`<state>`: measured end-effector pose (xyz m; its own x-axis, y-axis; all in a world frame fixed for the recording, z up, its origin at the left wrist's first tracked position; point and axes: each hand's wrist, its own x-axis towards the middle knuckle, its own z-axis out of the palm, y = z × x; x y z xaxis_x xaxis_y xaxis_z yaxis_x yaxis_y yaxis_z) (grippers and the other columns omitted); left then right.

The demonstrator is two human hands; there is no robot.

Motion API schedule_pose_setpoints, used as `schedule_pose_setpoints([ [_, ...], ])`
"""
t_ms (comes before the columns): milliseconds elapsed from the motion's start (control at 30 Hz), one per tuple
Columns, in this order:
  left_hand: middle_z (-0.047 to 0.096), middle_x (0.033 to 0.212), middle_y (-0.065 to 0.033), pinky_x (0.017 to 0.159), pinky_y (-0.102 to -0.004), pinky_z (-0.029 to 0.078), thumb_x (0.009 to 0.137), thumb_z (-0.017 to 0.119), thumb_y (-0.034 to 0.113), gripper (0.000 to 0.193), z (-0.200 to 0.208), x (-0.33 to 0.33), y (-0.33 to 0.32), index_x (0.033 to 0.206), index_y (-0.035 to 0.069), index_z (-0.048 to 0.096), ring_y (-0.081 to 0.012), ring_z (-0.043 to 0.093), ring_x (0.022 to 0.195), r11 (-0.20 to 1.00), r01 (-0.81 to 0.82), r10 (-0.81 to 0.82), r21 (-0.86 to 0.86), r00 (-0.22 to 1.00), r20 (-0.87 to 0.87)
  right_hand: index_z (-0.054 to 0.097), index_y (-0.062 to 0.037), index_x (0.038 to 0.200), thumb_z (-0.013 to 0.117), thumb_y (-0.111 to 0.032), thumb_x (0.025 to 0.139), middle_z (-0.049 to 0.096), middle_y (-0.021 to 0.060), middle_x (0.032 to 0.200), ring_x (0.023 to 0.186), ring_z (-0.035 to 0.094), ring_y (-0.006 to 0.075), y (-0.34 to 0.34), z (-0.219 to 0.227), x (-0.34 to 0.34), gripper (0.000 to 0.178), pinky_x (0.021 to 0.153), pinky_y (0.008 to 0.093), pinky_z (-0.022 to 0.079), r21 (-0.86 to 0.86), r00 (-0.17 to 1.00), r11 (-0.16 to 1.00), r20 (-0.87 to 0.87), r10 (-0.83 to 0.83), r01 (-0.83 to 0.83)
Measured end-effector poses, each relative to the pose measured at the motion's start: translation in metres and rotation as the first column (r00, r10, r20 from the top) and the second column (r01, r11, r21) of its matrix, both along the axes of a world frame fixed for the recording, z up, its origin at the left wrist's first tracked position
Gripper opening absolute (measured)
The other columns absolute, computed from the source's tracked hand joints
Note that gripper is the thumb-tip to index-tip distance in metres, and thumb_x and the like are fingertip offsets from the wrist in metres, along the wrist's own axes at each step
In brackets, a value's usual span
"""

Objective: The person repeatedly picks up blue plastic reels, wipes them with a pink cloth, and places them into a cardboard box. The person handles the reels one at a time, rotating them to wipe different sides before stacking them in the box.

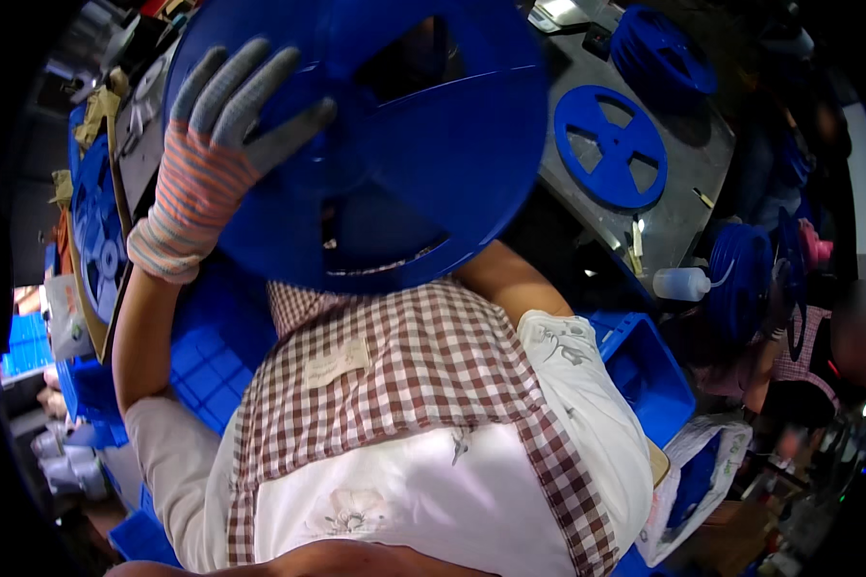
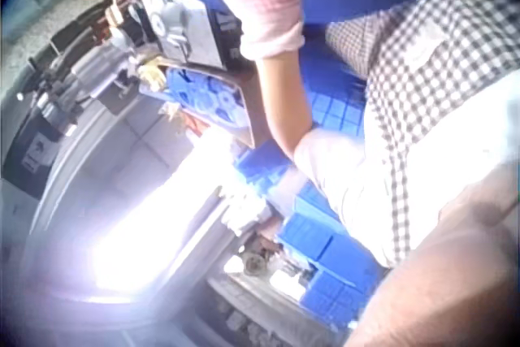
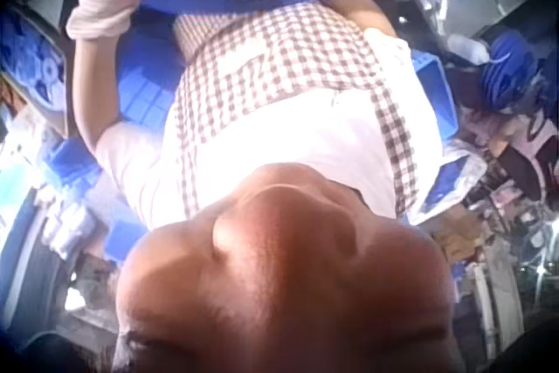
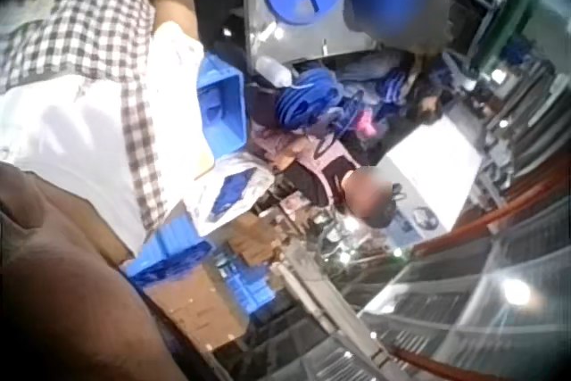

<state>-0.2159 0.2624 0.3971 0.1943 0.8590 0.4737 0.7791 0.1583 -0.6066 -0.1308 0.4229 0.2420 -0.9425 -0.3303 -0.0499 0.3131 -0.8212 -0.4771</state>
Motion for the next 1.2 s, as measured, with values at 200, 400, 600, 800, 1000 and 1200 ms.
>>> schedule_pose_setpoints([
  [200,0.065,0.099,-0.0134,0.079,-0.0339,0.051,0.080,0.061,0.000,0.043,-0.030,0.027,-0.014,0.121,0.011,0.058,-0.0284,0.063,0.094,0.997,-0.072,0.010,0.040,0.586,0.810,0.045,0.0006,0.128,0.051,-0.043,0.086,0.058,0.0171,0.116,0.103,0.058,0.0274,0.016,0.007,0.007,0.061,0.089,0.0363,0.046,0.307,0.933,0.886,-0.202,-0.296,0.348],
  [400,0.064,0.097,-0.0164,0.086,-0.0373,0.052,0.087,0.064,0.025,0.048,-0.075,0.064,-0.002,0.121,-0.004,0.046,-0.0268,0.064,0.093,0.991,-0.102,-0.127,0.082,-0.583,0.803,0.043,-0.0013,0.131,0.053,-0.040,0.087,0.058,0.0158,0.116,0.103,0.058,0.0266,0.009,0.026,0.041,0.060,0.090,0.0360,0.045,0.706,0.780,0.342,-0.601,-0.174,0.620],
  [600,0.056,0.115,-0.0157,0.088,-0.0392,0.049,0.088,0.055,0.051,0.072,-0.085,0.039,0.012,0.135,0.000,0.034,-0.0240,0.058,0.102,0.965,-0.210,-0.248,0.155,-0.921,0.300,0.042,-0.0032,0.133,0.055,-0.037,0.087,0.058,0.0145,0.116,0.104,0.057,0.0257,0.013,0.040,0.023,0.059,0.092,0.0356,0.044,0.565,0.569,-0.077,-0.821,0.049,0.822],
  [800,0.057,0.113,-0.0079,0.082,-0.0288,0.055,0.085,0.067,0.011,0.067,-0.104,0.035,0.009,0.142,0.015,0.032,-0.0174,0.060,0.099,0.861,-0.310,-0.463,0.403,-0.806,0.369,0.042,-0.0066,0.134,0.059,-0.043,0.086,0.059,0.0128,0.113,0.099,0.059,0.0224,0.010,0.031,-0.027,0.063,0.086,0.0328,0.048,0.471,0.479,0.089,-0.854,-0.203,0.877],
  [1000,0.058,0.115,-0.0091,0.079,-0.0319,0.056,0.086,0.067,0.031,0.054,-0.136,0.019,0.003,0.131,0.013,0.045,-0.0182,0.062,0.099,0.667,-0.513,-0.708,0.540,-0.662,0.247,0.040,-0.0073,0.137,0.059,-0.039,0.085,0.060,0.0135,0.116,0.103,0.058,0.0171,0.043,0.019,-0.033,0.063,0.079,0.0276,0.048,0.495,0.542,0.240,-0.815,-0.205,0.835],
  [1200,0.057,0.114,-0.0093,0.081,-0.0316,0.056,0.089,0.062,0.023,0.046,-0.165,0.004,0.003,0.129,0.008,0.045,-0.0177,0.061,0.100,0.626,-0.540,-0.752,0.562,-0.608,0.253,0.039,-0.0038,0.138,0.061,-0.032,0.086,0.061,0.0128,0.112,0.102,0.058,0.0161,-0.003,0.022,-0.023,0.063,0.081,0.0262,0.047,0.589,0.636,0.242,-0.727,-0.260,0.771],
])
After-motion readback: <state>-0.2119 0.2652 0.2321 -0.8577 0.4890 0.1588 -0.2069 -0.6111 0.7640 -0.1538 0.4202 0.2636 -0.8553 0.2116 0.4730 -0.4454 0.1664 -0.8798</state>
